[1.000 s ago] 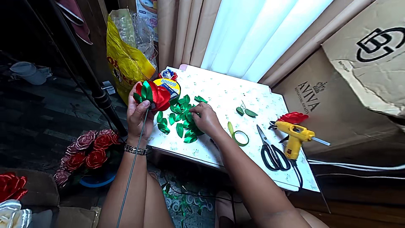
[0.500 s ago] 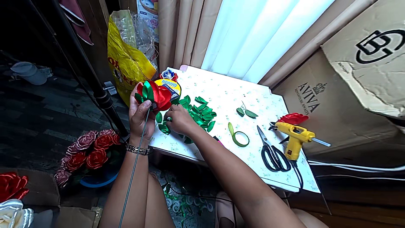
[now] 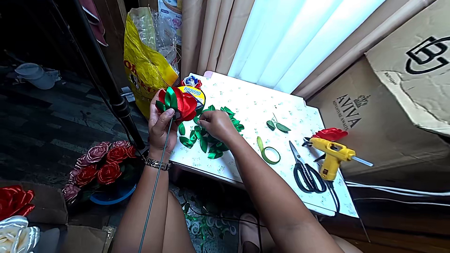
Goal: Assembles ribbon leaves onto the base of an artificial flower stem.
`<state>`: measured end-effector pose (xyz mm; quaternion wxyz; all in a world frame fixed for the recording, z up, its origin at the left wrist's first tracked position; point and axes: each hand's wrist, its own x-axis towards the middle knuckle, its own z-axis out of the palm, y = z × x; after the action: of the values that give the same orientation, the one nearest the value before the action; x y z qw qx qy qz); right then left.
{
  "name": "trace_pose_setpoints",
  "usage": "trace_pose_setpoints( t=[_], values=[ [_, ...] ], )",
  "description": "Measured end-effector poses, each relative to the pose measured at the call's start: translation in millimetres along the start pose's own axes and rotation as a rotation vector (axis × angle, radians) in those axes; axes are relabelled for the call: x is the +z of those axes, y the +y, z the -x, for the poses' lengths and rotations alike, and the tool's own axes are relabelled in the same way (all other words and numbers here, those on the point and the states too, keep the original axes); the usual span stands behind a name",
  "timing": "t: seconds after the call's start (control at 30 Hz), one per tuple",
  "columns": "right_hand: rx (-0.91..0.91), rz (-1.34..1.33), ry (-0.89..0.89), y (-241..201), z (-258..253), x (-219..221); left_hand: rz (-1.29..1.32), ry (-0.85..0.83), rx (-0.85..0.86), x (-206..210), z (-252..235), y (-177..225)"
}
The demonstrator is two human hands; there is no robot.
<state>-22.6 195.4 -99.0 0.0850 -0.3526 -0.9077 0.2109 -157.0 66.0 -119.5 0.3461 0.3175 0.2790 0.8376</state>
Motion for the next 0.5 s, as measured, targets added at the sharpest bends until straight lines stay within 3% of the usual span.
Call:
trace_pose_setpoints(
  t=[0.13,0.2,0.37,0.5],
  values=[
    [-0.264,0.007,-0.117,5,9,20,-0.013,0.002,-0.004,2,1,0],
    [-0.306,0.077,-0.135,6,14,24,-0.014,-0.005,0.0,2,1,0],
    [-0.288,-0.067,0.056,22,26,9,-0.015,-0.012,-0.003,3,1,-1],
    [-0.061,-0.145,0.14,26,38,-15,-0.014,-0.007,-0.014,7,2,-1]
  ],
)
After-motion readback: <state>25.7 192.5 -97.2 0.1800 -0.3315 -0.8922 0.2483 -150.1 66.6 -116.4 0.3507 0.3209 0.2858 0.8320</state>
